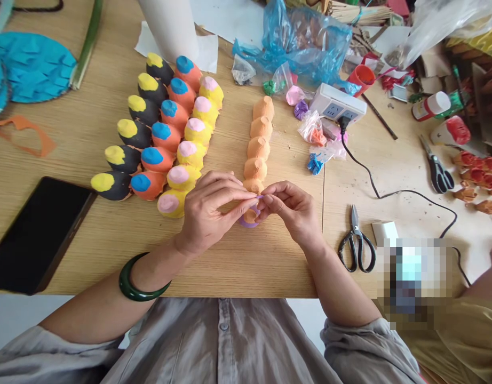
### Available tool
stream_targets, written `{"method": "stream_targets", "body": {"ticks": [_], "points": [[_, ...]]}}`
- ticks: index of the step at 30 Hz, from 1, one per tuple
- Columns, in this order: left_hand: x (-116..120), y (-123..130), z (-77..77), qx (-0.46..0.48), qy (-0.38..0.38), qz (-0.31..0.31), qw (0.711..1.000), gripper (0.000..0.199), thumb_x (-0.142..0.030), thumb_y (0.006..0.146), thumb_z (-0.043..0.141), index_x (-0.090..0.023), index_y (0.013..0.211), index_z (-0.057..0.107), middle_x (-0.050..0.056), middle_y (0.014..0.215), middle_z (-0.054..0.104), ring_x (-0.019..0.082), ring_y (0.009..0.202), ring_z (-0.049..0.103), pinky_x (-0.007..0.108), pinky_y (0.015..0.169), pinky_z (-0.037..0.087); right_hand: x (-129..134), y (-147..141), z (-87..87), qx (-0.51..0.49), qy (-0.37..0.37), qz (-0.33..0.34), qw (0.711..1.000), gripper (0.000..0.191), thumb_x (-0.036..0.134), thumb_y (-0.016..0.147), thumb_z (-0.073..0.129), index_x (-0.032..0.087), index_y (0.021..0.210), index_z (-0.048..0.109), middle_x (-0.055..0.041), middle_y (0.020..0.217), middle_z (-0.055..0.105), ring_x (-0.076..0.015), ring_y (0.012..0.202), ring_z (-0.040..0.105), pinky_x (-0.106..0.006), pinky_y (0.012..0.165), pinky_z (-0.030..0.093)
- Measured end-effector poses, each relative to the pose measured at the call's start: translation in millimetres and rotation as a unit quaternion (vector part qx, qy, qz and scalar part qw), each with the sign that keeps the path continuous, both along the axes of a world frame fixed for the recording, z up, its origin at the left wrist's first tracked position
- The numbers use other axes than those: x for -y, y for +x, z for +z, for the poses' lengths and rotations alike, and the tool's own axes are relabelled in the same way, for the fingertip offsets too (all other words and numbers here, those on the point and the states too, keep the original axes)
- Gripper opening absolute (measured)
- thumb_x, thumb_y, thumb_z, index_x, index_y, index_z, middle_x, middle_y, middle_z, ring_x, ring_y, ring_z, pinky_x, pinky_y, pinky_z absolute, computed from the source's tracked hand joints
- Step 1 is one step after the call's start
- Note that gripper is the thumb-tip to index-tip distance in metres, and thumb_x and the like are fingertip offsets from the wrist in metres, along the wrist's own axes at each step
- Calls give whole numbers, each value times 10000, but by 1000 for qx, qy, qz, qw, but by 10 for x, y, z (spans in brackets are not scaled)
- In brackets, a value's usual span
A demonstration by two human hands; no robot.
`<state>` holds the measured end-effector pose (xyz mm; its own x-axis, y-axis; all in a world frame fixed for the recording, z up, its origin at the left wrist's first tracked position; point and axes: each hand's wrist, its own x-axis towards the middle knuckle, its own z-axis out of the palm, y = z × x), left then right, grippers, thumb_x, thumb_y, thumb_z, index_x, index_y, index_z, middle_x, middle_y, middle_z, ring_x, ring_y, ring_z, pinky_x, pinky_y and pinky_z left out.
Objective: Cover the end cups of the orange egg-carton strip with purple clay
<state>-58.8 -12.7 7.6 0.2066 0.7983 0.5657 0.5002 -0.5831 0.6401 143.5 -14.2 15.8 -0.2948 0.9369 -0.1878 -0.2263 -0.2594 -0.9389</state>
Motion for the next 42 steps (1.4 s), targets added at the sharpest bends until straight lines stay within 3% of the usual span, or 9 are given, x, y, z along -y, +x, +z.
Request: {"method": "stream_targets", "body": {"ticks": [4, 7, 13, 20, 23, 25, 34, 37, 42], "points": [[5, 5, -26, 25, -4, -20, 999, 150, -338, 961, 826, -282, 1101, 818, 19, 1008, 858, 234, 988, 768, 462, 1008, 619, -2, -7, 10, -11, 16, -1, 1000, 303, 434, 906, 880, 197, 939, 694, 3, 771, 795, -136, 627, 764, -282, 643, 670], [8, 6, -51, 22, -5, -20, 1000, 90, -299, 978, 804, -275, 1061, 830, 19, 970, 856, 228, 994, 764, 448, 1012, 619, 7, -10, 15, 7, 18, -1, 1000, 334, 468, 896, 882, 199, 948, 690, -2, 790, 797, -142, 645, 762, -297, 660, 679], [7, 12, -41, 11, 20, -3, 1000, 51, -247, 990, 783, -260, 997, 832, 5, 911, 851, 207, 951, 771, 430, 1002, 641, 4, 21, 22, 20, 7, -6, 1000, 461, 515, 894, 871, 212, 1183, 679, 9, 826, 813, -144, 662, 768, -298, 682, 679], [8, 8, -35, 8, 17, 0, 1000, 66, -255, 1003, 767, -264, 1011, 831, 5, 930, 855, 207, 959, 771, 431, 1001, 641, 6, 18, 20, 21, 18, -4, 1000, 336, 455, 898, 883, 190, 1023, 717, -22, 840, 828, -141, 664, 782, -295, 682, 687], [12, 12, -49, 10, 2, 2, 1000, 121, -341, 1008, 768, -260, 1065, 837, 22, 957, 859, 224, 992, 771, 450, 1022, 633, 18, 4, 26, 30, 23, -12, 999, 345, 485, 896, 877, 194, 962, 704, -23, 809, 824, -155, 645, 781, -322, 666, 700], [14, 19, -58, 20, 2, 1, 1000, 176, -381, 1003, 773, -257, 1109, 837, 32, 974, 859, 230, 999, 770, 457, 1028, 629, 23, -1, 37, 33, 24, -13, 999, 351, 496, 895, 873, 194, 959, 705, -16, 788, 817, -156, 632, 776, -323, 648, 700], [16, 25, -57, 10, 15, -9, 1000, 116, -218, 1016, 733, -250, 1068, 832, 21, 962, 857, 205, 999, 764, 418, 1026, 631, 21, 3, 44, 34, 30, -2, 999, 350, 504, 922, 846, 187, 998, 720, -26, 809, 816, -149, 653, 778, -306, 665, 693], [21, 20, -49, -5, 7, -18, 1000, 120, -240, 1029, 716, -258, 1059, 831, 13, 972, 862, 204, 997, 775, 426, 1031, 632, 30, 2, 24, 34, 31, -10, 999, 374, 489, 874, 897, 198, 1030, 719, -31, 862, 829, -158, 701, 792, -319, 706, 706], [28, 8, -43, -10, -19, -16, 1000, 219, -368, 1075, 648, -247, 1061, 830, 34, 993, 860, 223, 1036, 770, 452, 1050, 619, 32, 0, 7, 40, 49, -23, 998, 341, 492, 895, 878, 199, 932, 706, -30, 809, 823, -165, 657, 785, -328, 656, 703]]}}
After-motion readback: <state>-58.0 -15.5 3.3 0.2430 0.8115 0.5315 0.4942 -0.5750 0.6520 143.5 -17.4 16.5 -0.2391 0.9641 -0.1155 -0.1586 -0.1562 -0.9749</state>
